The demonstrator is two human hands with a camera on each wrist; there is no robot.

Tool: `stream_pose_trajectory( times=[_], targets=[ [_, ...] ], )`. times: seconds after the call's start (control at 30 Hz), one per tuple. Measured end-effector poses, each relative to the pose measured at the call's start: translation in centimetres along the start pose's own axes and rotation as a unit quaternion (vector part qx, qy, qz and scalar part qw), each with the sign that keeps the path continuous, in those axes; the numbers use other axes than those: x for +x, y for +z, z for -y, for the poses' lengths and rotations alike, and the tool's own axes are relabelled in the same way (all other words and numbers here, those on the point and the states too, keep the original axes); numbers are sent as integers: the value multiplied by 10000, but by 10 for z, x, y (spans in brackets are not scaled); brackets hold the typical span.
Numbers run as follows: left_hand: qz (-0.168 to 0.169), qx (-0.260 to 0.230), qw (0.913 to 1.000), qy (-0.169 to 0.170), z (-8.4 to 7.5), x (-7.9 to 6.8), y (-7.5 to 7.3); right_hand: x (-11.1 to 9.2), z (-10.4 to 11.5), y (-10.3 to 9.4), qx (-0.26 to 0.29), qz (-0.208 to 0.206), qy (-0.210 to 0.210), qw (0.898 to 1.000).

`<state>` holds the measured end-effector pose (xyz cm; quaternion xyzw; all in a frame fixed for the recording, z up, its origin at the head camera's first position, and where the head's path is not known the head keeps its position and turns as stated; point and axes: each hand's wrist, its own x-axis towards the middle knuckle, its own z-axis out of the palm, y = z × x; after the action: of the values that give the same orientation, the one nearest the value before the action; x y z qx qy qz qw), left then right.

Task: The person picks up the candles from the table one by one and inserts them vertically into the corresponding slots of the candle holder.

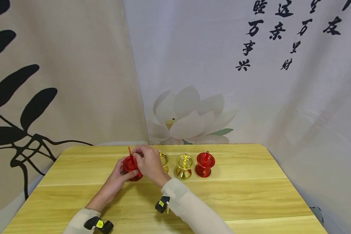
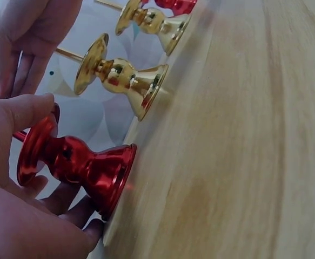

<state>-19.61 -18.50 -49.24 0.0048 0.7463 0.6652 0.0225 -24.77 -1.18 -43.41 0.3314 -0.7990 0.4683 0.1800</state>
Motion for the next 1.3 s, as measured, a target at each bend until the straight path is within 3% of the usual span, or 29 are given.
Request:
stream_pose_trajectory(
  times=[0.2, 0.67, 1.03, 1.3],
  targets=[
    [17, 38, 10000, -75, 1, 0, 0, -13, 5, -17, 256, 155, 275, 9992],
    [84, 358, 9990, -249, -3, -8, -2, -54, 9, -69, 200, 275, 275, 9990],
    [285, 882, 9950, -373, -10, -39, -11, -96, -7, -96, -86, 701, 701, 9950],
    [573, 758, 9953, -198, -23, -58, 8, -120, -18, -104, -224, 1335, 1131, 9843]
  ],
)
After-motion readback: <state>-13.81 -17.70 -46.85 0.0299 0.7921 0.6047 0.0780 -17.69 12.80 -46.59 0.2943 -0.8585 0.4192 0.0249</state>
